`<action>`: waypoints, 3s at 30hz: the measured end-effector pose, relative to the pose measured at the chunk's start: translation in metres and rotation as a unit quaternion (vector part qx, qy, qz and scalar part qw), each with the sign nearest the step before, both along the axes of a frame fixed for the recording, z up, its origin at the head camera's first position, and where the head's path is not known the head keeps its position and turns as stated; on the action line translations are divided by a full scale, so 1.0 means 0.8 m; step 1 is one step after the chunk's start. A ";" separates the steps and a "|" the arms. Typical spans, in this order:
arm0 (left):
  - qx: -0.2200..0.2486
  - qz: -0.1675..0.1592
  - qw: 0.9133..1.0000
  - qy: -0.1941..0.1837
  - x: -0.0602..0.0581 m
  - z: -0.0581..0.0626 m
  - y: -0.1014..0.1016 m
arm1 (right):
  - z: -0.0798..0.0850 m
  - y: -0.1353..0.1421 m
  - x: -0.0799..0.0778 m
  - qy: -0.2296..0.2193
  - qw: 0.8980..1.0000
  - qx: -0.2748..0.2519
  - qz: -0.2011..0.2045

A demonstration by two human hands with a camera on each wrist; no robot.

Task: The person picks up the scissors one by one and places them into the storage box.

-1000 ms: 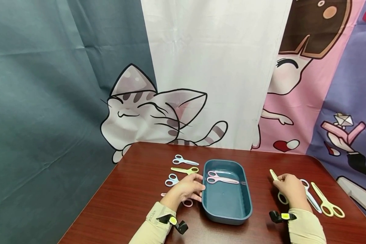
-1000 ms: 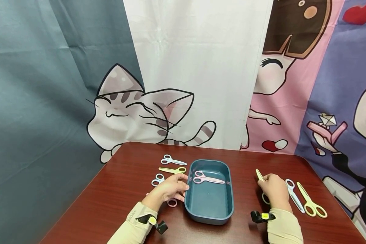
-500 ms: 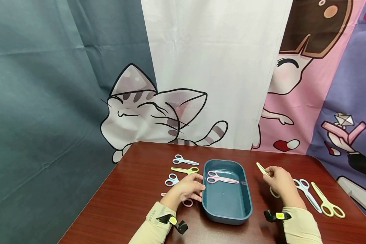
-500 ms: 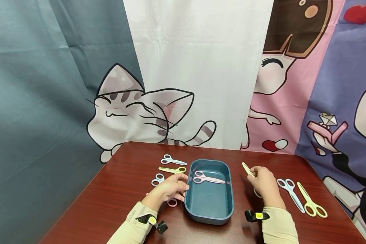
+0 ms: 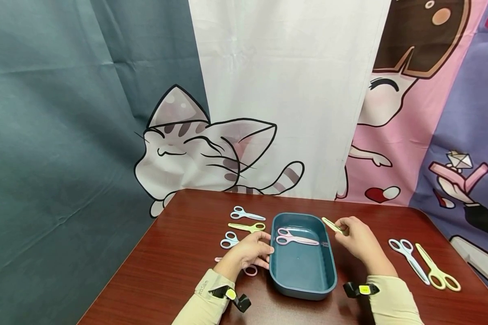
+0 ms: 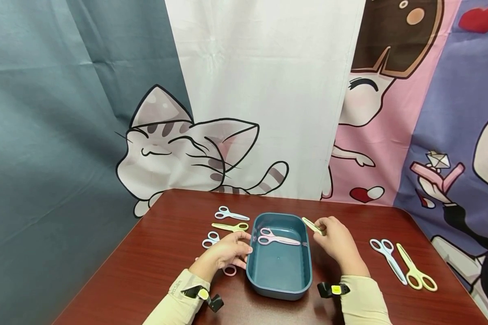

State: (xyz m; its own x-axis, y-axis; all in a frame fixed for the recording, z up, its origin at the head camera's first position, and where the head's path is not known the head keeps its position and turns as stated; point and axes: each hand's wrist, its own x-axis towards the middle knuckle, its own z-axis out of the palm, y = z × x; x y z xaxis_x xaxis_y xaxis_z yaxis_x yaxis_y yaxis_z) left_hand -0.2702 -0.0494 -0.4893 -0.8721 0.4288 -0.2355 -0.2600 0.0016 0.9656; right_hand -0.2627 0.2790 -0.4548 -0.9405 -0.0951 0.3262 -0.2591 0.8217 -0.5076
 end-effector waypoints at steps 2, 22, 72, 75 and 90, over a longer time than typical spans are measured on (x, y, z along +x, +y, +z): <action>-0.001 0.000 1.000 0.001 0.000 0.000 0.000 | 0.001 -0.008 -0.001 0.003 1.000 -0.001 0.005; -0.006 -0.001 1.000 0.000 0.001 0.002 0.000 | 0.017 -0.066 0.002 0.029 0.998 0.025 0.055; -0.011 0.006 1.000 -0.002 0.000 0.002 0.001 | -0.012 -0.108 -0.040 -0.089 0.959 0.122 0.240; -0.013 0.007 1.000 -0.003 0.000 0.001 0.001 | -0.016 -0.112 -0.043 -0.089 0.957 0.130 0.244; -0.015 0.001 1.000 -0.002 0.001 0.002 0.001 | -0.027 -0.121 -0.046 -0.128 0.955 0.158 0.215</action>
